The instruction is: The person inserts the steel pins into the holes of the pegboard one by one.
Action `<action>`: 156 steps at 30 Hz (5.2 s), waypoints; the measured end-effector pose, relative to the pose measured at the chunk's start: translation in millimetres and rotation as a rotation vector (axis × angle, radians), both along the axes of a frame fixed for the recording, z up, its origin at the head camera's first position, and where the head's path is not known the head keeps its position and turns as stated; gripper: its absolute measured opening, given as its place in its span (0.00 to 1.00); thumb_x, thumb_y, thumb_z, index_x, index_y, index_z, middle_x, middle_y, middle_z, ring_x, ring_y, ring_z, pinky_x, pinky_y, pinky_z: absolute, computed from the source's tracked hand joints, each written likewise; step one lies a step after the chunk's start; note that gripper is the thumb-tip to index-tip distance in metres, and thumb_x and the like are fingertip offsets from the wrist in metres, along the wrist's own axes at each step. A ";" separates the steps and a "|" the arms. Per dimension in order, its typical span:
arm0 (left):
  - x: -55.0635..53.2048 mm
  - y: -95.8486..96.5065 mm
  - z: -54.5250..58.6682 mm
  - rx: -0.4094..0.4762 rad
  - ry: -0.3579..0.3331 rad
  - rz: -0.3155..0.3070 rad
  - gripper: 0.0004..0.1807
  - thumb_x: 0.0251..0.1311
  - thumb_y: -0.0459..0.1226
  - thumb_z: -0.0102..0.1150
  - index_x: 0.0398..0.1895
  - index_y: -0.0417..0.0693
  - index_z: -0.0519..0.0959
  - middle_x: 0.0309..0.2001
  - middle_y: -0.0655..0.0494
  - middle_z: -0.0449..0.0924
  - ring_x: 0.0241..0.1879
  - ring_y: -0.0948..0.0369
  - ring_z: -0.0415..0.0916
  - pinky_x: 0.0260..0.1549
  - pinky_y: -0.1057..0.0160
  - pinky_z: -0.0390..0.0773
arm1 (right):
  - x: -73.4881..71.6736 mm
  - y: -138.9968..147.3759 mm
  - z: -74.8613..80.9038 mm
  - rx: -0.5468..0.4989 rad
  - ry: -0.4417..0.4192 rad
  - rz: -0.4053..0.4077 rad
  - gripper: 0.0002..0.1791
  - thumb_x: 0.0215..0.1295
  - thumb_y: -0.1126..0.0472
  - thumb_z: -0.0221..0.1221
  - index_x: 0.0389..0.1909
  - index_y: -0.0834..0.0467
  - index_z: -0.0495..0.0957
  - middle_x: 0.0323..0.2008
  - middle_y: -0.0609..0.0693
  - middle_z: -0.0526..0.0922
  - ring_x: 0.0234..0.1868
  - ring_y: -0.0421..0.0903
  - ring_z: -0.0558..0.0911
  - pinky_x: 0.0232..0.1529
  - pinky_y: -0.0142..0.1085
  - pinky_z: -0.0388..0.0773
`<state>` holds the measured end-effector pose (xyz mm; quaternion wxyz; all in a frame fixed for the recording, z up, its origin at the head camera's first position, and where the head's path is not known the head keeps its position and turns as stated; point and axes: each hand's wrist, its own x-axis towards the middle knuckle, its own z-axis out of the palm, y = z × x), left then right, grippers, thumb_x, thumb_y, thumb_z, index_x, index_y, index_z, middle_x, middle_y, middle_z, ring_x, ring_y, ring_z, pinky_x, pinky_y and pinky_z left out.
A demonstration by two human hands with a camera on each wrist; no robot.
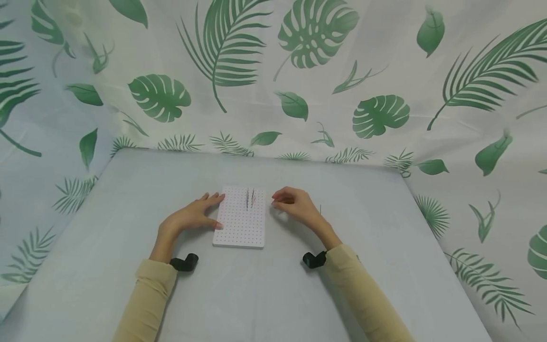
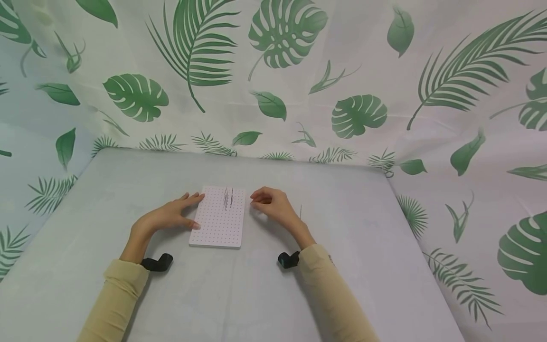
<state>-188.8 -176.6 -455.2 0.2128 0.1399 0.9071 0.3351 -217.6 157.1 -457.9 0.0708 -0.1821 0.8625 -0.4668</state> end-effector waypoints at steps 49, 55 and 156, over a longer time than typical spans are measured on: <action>0.2 -2.8 0.6 0.020 0.006 -0.022 0.52 0.59 0.45 0.73 0.82 0.45 0.54 0.82 0.40 0.46 0.81 0.36 0.34 0.76 0.30 0.42 | 6.0 120.1 -4.2 0.350 -0.072 -0.175 0.23 0.62 0.59 0.71 0.56 0.64 0.82 0.41 0.56 0.86 0.44 0.50 0.83 0.46 0.38 0.79; 0.7 -4.6 1.1 0.019 -0.001 -0.015 0.52 0.59 0.46 0.73 0.82 0.46 0.54 0.82 0.40 0.45 0.81 0.36 0.34 0.76 0.30 0.41 | 4.5 118.3 -4.5 0.348 -0.077 -0.162 0.23 0.62 0.59 0.72 0.56 0.64 0.82 0.43 0.56 0.85 0.45 0.51 0.83 0.49 0.41 0.80; 0.1 -1.6 0.8 0.018 -0.004 -0.012 0.52 0.59 0.46 0.73 0.82 0.46 0.54 0.82 0.41 0.45 0.81 0.36 0.34 0.76 0.28 0.41 | 7.8 6.7 23.8 -0.261 -0.136 -0.034 0.09 0.67 0.72 0.64 0.44 0.73 0.79 0.42 0.69 0.88 0.45 0.64 0.89 0.49 0.57 0.86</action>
